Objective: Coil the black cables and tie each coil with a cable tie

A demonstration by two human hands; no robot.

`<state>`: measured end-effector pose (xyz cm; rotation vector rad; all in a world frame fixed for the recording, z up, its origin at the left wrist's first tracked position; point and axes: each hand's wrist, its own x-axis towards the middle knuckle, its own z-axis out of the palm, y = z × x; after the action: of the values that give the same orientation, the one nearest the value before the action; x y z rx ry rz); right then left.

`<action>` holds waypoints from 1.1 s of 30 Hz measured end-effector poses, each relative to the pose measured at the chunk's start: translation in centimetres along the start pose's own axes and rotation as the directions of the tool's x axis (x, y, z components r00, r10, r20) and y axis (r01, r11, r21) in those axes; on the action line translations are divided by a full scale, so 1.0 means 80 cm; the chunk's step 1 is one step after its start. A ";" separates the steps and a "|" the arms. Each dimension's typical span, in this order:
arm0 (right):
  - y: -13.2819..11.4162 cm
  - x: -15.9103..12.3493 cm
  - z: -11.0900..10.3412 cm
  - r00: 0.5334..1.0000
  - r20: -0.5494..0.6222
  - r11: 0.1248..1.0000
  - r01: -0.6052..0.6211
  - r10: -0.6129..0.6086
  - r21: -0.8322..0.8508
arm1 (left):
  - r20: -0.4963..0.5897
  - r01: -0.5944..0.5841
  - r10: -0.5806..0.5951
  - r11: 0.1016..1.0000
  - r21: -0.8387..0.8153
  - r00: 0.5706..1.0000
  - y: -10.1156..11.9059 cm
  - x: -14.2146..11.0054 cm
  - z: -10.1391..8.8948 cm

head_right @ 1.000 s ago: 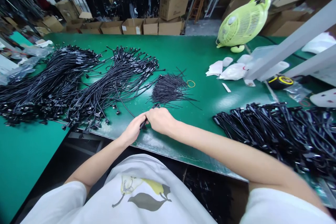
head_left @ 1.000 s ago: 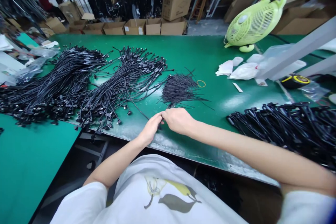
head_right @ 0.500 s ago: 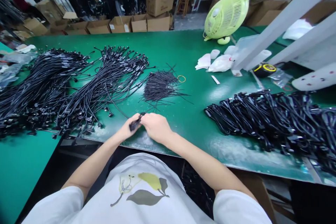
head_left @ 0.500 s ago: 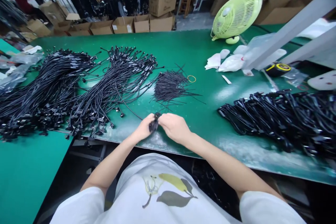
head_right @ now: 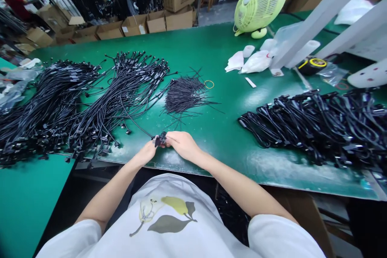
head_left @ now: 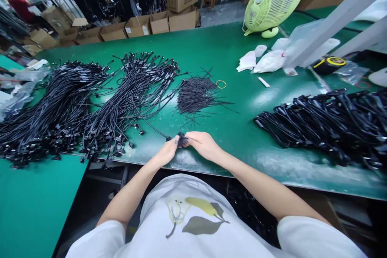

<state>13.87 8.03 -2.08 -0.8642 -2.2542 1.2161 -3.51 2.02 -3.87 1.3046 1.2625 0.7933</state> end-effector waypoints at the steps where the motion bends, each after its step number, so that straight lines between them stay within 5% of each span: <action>1: -0.002 -0.001 0.002 1.000 0.019 1.000 0.022 -0.022 -0.015 | -0.037 0.041 -0.044 0.996 -0.079 0.998 -0.004 0.002 0.001; 4: -0.002 -0.006 0.010 0.998 0.046 0.977 0.051 -0.043 -0.208 | 0.009 0.132 -0.137 0.935 -0.330 0.991 -0.004 0.003 0.008; 7: -0.003 -0.016 0.014 0.998 -0.043 0.826 0.011 -0.043 -0.563 | -0.003 0.049 -0.055 0.920 -0.388 0.998 0.009 0.000 0.019; 10: -0.011 -0.028 0.011 0.978 -0.133 0.660 0.004 -0.158 -0.752 | -0.086 -0.063 0.044 0.971 -0.231 0.995 0.021 0.002 0.024; 14: -0.026 -0.041 -0.005 0.916 -0.186 0.594 0.068 -0.355 -0.801 | -0.117 -0.065 0.060 0.997 -0.036 0.991 0.028 0.012 0.021; 18: -0.026 -0.042 -0.014 0.850 -0.093 0.511 0.221 -0.519 -0.831 | -0.152 -0.086 0.112 0.982 0.168 0.982 0.023 0.016 0.023; 22: -0.011 -0.042 -0.010 0.954 0.002 0.547 0.173 -0.298 -0.819 | -0.035 -0.193 0.233 0.873 0.448 0.972 0.010 0.015 0.031; 25: 0.000 -0.049 -0.011 0.988 0.083 0.594 0.147 -0.133 -0.791 | 0.080 -0.288 0.303 0.747 0.599 0.950 0.001 0.020 0.036; 29: 0.021 -0.080 -0.063 0.996 -0.073 0.622 -0.092 0.056 -0.778 | 0.117 -0.362 0.380 0.677 0.641 0.918 0.004 0.024 0.033; 31: 0.035 -0.115 -0.123 0.920 -0.367 0.594 -0.373 0.137 -0.713 | 0.052 -0.323 0.381 0.694 0.644 0.923 0.007 0.025 0.020; 32: 0.040 -0.137 -0.157 0.819 -0.557 0.565 -0.528 0.139 -0.635 | 0.026 -0.293 0.362 0.708 0.642 0.932 0.006 0.027 0.013; 33: 0.044 -0.161 -0.192 0.669 -0.736 0.533 -0.661 0.101 -0.528 | 0.011 -0.268 0.340 0.718 0.643 0.940 0.005 0.029 0.005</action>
<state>33.77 9.41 1.92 -1.8945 -1.9434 -0.1124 -2.52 4.19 -4.05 2.0943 1.4945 0.6841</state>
